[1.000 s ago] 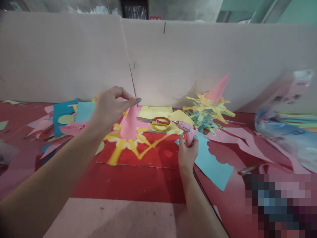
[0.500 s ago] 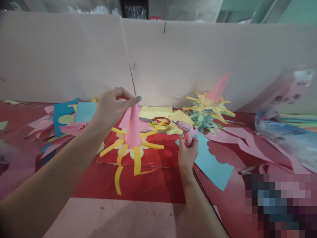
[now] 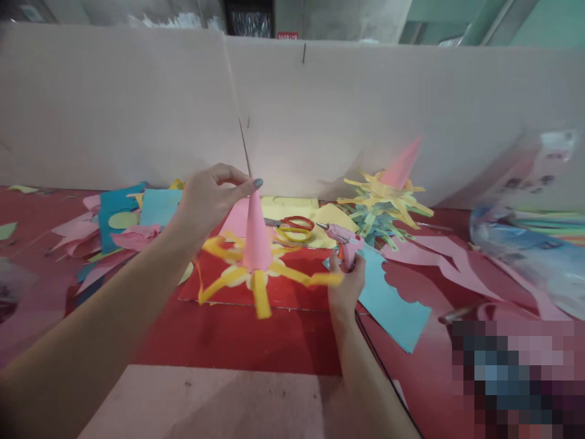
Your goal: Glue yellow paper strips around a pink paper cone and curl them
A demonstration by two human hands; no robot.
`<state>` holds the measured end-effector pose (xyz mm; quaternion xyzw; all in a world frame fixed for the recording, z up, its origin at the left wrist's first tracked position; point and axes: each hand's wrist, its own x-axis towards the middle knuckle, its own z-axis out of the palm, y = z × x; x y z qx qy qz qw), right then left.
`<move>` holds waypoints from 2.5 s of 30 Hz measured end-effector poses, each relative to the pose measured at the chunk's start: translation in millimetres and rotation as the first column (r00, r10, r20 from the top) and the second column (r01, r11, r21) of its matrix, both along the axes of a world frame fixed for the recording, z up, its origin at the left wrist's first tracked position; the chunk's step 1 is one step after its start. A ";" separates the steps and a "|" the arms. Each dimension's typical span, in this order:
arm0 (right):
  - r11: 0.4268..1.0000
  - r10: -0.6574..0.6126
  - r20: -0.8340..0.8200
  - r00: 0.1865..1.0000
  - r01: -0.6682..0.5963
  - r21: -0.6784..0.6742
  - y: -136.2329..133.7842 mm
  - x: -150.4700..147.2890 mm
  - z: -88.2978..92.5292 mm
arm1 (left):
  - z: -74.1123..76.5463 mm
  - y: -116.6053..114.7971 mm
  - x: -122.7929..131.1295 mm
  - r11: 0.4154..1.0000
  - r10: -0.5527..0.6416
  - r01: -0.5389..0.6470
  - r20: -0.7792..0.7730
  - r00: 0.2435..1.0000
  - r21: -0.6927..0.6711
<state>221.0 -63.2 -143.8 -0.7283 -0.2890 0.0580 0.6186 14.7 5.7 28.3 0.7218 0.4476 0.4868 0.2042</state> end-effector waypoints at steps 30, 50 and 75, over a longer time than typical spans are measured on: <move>1.000 -0.011 0.004 1.000 0.011 -0.018 -1.9 -3.4 4.5 | -23.3 7.4 -4.7 0.997 -0.020 0.009 -0.137 0.990 -0.075; 1.000 -0.009 -0.023 1.000 0.009 -0.011 -0.7 -2.8 3.1 | -36.8 -8.2 -19.4 1.000 0.012 -0.018 -0.301 0.954 -0.017; 1.000 -0.015 -0.039 0.999 0.015 0.014 0.6 -1.1 3.0 | -53.5 6.0 3.6 0.994 -0.024 -0.003 -0.245 0.969 -0.108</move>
